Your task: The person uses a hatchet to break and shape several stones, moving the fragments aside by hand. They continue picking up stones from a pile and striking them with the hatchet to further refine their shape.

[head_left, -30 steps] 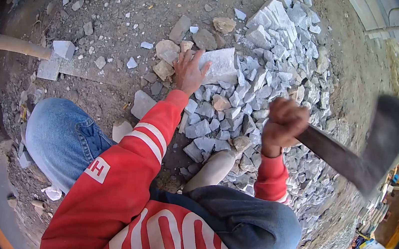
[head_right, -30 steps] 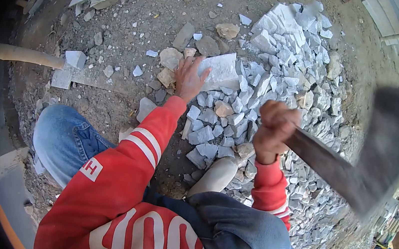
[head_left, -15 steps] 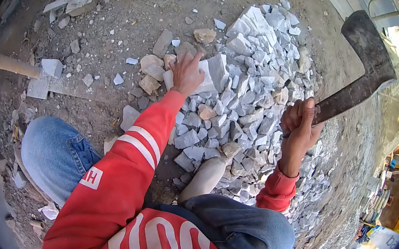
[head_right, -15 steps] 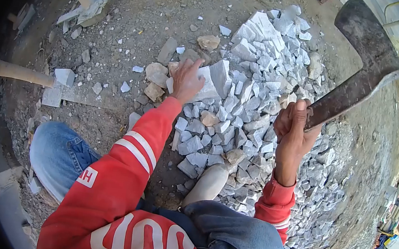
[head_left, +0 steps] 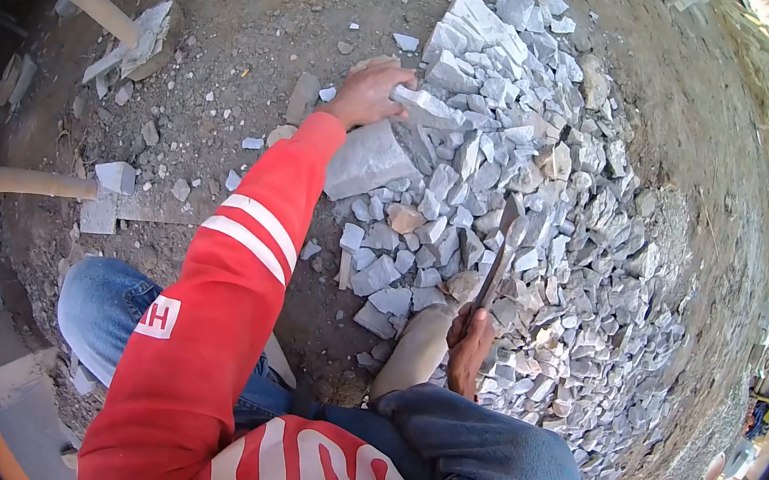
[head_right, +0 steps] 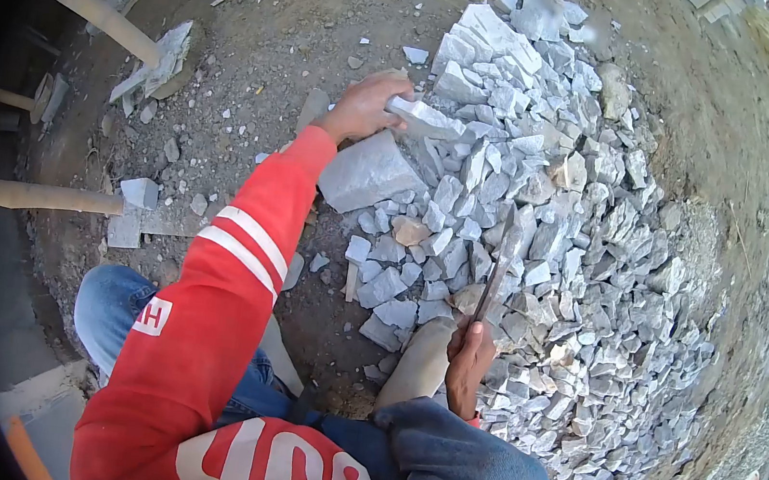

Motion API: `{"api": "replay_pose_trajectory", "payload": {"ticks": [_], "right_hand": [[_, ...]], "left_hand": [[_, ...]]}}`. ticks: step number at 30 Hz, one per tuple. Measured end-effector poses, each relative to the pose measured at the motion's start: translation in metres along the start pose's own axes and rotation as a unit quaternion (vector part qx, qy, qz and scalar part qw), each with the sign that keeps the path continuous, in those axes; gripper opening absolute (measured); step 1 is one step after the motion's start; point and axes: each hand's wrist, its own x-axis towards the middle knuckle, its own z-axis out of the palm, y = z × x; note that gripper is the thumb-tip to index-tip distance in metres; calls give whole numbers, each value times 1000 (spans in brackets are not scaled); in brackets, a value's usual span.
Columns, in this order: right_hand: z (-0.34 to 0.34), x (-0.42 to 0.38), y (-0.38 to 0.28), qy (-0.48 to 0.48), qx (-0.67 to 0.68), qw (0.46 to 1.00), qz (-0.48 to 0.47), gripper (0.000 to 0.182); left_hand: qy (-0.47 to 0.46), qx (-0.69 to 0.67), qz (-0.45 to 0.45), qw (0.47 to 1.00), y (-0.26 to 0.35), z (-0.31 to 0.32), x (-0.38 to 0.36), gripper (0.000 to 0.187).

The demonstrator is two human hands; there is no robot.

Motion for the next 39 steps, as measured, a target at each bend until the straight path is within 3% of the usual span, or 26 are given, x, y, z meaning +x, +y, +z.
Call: {"api": "replay_pose_trajectory", "payload": {"ticks": [2,3,4,5,7,9,12,13,14,16,17,19,20,22,23,24,25,26,27,29,32,34,36,38,39], "right_hand": [[2,0,3,-39,-20,999,-28,39],[10,0,-3,-63,-17,996,-57,37],[18,-1,-15,-85,-14,993,-86,35],[22,0,-30,-114,-30,993,-5,27],[37,17,-38,-121,-17,992,-17,24],[47,32,-60,-140,-1,989,-51,19],[60,31,-140,-128,-7,970,-205,22],[63,31,-171,-114,10,949,-293,23],[60,36,-199,-106,1,907,-408,26],[74,24,-276,-51,31,839,-541,34],[69,18,-311,-69,62,835,-542,36],[72,18,-338,-87,88,831,-542,39],[82,17,-342,-148,146,812,-546,41],[124,4,-314,-122,181,774,-594,45],[135,23,-262,-157,147,791,-573,41],[138,48,-185,-124,11,848,-514,37],[122,77,-112,-129,-263,813,-504,31],[113,90,-59,-194,-415,823,-336,27],[107,102,-29,-266,-443,805,-292,25],[112,96,-33,-261,-433,823,-258,26],[103,66,-76,-258,-398,850,-231,26],[102,57,-103,-249,-377,864,-221,25],[95,51,-118,-182,-325,904,-212,24],[89,47,-126,-156,-249,926,-238,23],[88,44,-129,-148,-194,942,-229,22]], "left_hand": [[82,-207,-172,960,5,-26,-30,49],[-31,-310,-215,926,5,-46,-46,58],[-25,-308,-221,925,1,-40,-61,58],[17,-320,-236,918,-5,-20,-78,56],[67,-327,-248,909,-14,14,-101,54],[132,-131,-317,930,-13,42,-114,53],[177,-196,-318,911,-16,45,-119,54],[136,-185,-310,923,-19,41,-119,55],[138,-189,-314,920,-18,35,-120,55],[64,-139,-299,942,-13,23,-118,44],[64,-143,-301,941,-10,25,-119,44],[178,-45,-359,915,-3,33,-119,48],[178,-50,-361,914,-5,36,-118,48],[292,-339,-356,820,-16,43,-116,58],[291,-379,-359,801,-21,46,-115,61],[296,-380,-357,801,-22,47,-114,61],[307,-371,-345,806,-17,51,-117,61],[321,-361,-328,812,-14,51,-116,60],[330,-362,-321,810,-12,54,-113,60],[282,-226,-336,870,-8,62,-113,52],[179,-173,-309,918,7,60,-120,47],[189,-194,-304,913,3,63,-120,48],[198,-217,-306,906,8,64,-126,51],[240,-107,-218,940,16,50,-128,64],[236,-107,-218,941,19,51,-132,64]]}}
